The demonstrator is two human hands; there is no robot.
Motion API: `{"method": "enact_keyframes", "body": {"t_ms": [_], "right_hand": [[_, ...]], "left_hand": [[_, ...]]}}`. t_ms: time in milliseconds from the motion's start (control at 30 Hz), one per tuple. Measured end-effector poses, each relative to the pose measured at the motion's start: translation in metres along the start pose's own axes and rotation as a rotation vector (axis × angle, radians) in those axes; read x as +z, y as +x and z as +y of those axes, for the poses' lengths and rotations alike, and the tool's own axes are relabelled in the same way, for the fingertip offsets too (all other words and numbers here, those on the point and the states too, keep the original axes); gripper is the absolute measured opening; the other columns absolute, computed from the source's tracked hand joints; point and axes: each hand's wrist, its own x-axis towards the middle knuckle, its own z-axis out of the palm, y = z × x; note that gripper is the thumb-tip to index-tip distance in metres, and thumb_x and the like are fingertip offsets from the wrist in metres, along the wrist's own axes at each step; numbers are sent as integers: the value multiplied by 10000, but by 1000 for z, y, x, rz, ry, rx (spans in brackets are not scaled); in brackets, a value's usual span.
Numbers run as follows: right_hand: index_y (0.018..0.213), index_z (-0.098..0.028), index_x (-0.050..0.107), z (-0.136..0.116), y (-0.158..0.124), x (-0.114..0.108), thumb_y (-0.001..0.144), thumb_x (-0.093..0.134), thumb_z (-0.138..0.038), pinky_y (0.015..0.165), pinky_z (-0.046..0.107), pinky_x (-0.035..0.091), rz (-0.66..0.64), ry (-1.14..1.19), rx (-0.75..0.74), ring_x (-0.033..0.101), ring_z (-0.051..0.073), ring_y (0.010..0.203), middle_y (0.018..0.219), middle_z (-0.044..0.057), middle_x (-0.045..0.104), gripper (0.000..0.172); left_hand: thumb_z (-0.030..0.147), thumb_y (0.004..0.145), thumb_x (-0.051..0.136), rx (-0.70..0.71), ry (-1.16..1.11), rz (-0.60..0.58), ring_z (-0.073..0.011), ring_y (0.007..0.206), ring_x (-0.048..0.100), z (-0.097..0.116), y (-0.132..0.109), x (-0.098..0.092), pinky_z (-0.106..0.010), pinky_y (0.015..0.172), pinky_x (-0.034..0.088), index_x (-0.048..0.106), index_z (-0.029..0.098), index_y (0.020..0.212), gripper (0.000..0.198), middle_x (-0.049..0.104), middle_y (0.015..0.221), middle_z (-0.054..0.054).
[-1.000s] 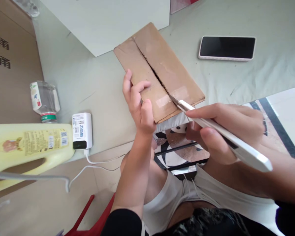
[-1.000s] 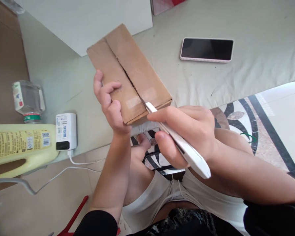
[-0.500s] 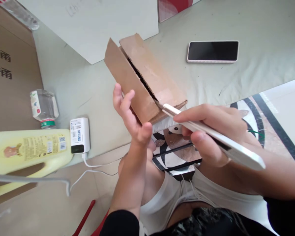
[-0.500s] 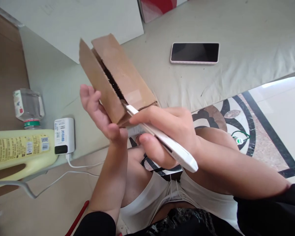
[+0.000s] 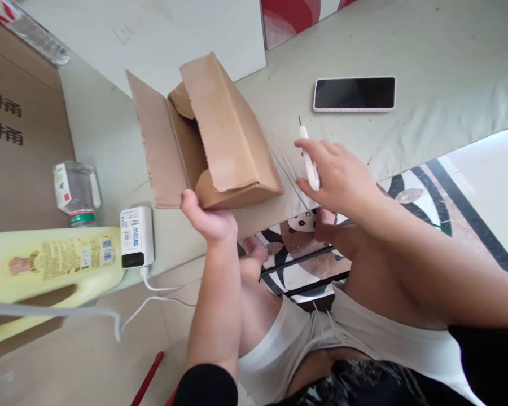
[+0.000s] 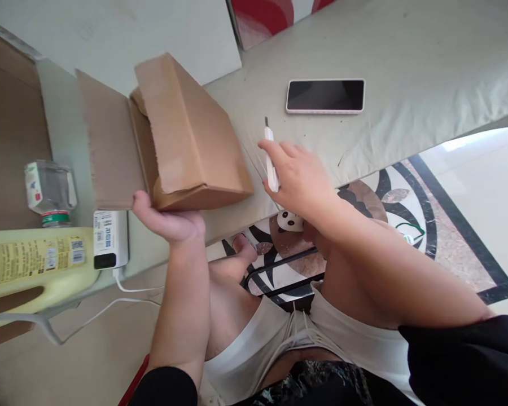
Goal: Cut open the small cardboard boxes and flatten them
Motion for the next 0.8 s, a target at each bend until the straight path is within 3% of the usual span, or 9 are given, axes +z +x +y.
{"method": "enact_keyframes", "body": {"t_ms": [67,167,267,367,467,567,667,800], "right_hand": [[1490,-133,437,5,4,11,856,551,-337,896,516,514,-136,-112,47,605,397,1145,1275,202,651,676],[1528,-149,403,3,5,18,843,583,-345,1002,578,465,-242,-175,86,516,440,1312,1423,231,554,735],[1537,-191,410,-1,5,17,829,632,-417,1135,672,326,-327,-166,70,259,482,1519,1615,225,340,776],[1541,-200,417,-3,6,14,844,606,-483,1170,717,241,-372,-81,72,137,488,1561,1673,201,237,776],[1555,-193,401,-4,7,14,867,550,-510,1181,715,232,-291,38,84,148,474,1563,1671,186,255,772],[1575,-164,348,-2,10,16,874,512,-495,1230,607,275,-159,204,-3,283,389,1540,1631,166,356,793],[1576,-156,302,3,15,23,909,460,-469,1233,496,345,-17,388,-158,404,293,1487,1603,142,414,753],[1455,-178,430,11,25,43,907,497,-550,1130,513,454,118,524,-328,542,320,1343,1459,163,560,666]], "left_hand": [[719,874,283,-6,-72,100,-293,1368,534,0,7,-3,-424,1144,474,558,266,1258,654,635,1278,-77],[614,863,383,-99,-48,113,-260,1311,582,-3,17,-10,-392,1056,537,534,274,1217,513,633,1279,-78],[444,711,681,-125,7,202,-236,1214,622,-10,23,-19,-372,949,571,426,307,1243,606,594,1307,-61],[326,608,759,-63,118,289,-218,1062,645,-13,27,-27,-373,903,565,477,250,1131,599,612,1168,-59],[294,636,678,-77,202,330,-209,951,639,-11,31,-35,-379,867,551,554,194,967,368,626,1014,-60],[236,613,594,-117,181,361,-172,815,604,-6,32,-40,-326,750,531,565,185,852,246,599,851,-26],[227,590,568,-163,119,374,-138,665,523,-2,31,-41,-269,579,463,539,184,772,190,505,713,8],[300,677,598,-125,37,350,-138,682,550,-1,30,-37,-253,588,480,568,173,827,200,534,724,-5]]}}
